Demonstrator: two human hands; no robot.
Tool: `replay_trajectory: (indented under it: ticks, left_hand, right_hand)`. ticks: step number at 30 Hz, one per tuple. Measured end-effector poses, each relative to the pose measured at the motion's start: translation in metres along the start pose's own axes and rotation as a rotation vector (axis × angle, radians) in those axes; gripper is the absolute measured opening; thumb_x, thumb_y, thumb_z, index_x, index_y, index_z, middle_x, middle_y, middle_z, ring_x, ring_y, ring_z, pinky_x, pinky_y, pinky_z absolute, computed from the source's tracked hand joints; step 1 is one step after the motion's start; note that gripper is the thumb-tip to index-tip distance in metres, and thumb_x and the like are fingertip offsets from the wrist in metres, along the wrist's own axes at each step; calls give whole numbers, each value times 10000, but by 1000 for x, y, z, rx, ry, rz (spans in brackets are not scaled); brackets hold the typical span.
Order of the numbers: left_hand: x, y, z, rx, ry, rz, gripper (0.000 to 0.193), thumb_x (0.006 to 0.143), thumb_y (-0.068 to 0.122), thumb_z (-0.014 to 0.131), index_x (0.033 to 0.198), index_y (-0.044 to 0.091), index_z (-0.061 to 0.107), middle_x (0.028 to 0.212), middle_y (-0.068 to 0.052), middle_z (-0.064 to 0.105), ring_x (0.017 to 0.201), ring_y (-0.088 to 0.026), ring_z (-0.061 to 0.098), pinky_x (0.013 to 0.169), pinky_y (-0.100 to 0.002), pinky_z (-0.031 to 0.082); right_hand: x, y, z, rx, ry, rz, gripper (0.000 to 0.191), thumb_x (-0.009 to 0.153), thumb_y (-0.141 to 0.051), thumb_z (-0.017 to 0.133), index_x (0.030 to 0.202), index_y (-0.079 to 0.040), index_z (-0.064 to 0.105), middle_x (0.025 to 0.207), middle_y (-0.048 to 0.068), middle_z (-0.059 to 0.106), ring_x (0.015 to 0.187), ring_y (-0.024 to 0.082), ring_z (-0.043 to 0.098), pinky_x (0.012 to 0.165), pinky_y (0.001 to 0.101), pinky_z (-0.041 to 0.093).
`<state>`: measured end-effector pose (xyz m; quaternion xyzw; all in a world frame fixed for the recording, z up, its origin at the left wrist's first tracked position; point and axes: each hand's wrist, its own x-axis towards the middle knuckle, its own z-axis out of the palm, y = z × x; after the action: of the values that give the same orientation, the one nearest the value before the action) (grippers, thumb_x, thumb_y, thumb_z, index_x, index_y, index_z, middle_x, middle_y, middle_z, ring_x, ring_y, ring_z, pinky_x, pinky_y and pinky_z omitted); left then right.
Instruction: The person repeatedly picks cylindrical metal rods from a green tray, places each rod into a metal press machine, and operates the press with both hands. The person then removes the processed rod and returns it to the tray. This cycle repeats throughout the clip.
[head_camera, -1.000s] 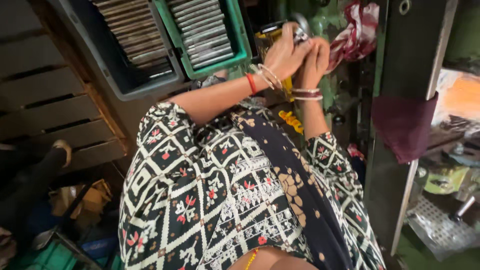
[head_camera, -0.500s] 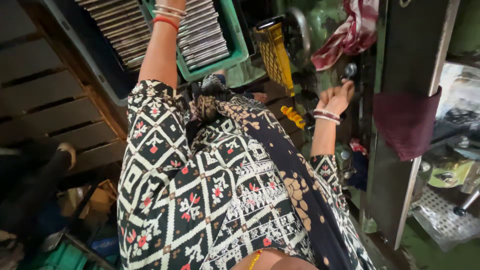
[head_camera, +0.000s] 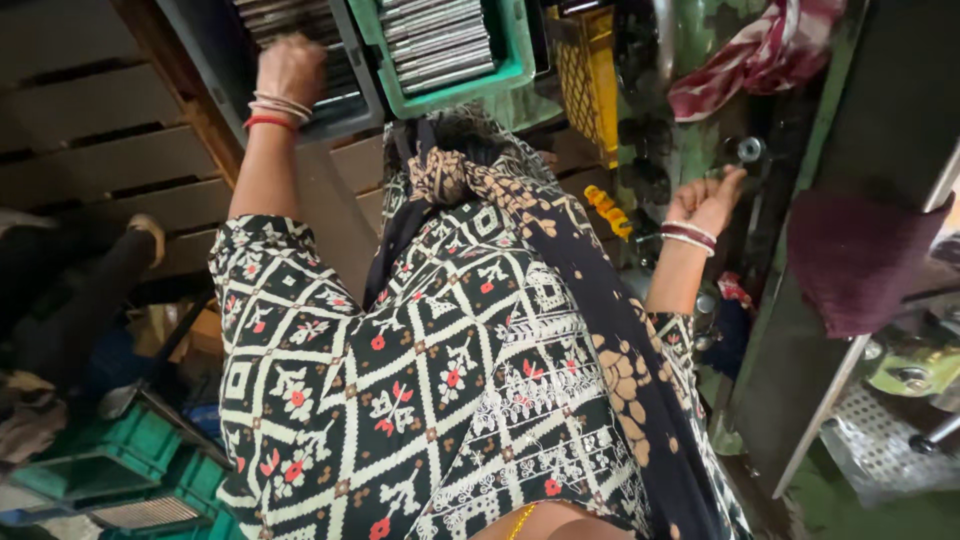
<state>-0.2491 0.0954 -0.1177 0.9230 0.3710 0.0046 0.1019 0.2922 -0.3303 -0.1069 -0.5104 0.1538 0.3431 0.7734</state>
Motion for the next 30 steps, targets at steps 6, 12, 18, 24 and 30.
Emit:
replay_trajectory:
  ticks: [6,12,18,24,30]
  left_hand:
    - [-2,12,44,100,-553,84,285,1048,161,542,882,93,762,912,-161,724,822,-326,725,640,-452,568]
    - [-5,10,45,147,-171,107,260,1084,218,551,927,142,744,1029,-122,705,1010,-284,670,766,-431,510]
    - [3,12,44,170,-292,153,324,1057,316,536,886,126,735,1105,-83,730,1052,-284,681,866,-418,526]
    - [8,8,43,-52,-487,2,349,1143,313,523,1019,63,734,964,-215,724,826,-390,706,672,-484,551]
    - [-24,-26,4,-769,124,-327,125,1106,145,699,1043,43,666,982,-143,718,893,-276,726,814,-400,589]
  right_hand:
    - [22,-5,28,-86,-87,-16,281,1034,-387,661,1097,-120,599,615,-58,230,489,75,196,419,255,156]
    - [27,-13,50,-168,-120,-46,286,1054,-391,639,1083,-113,580,619,-51,240,484,79,208,416,261,169]
    - [15,-8,56,-172,-87,-54,276,1057,-385,621,1081,-116,566,616,-47,251,481,88,217,415,262,183]
    - [11,-9,43,-177,-45,-49,285,1061,-396,625,1078,-116,572,618,-49,248,496,81,219,423,258,182]
    - [17,-8,26,-49,-147,132,270,1050,-398,648,1095,-136,601,618,-59,246,496,76,215,439,253,180]
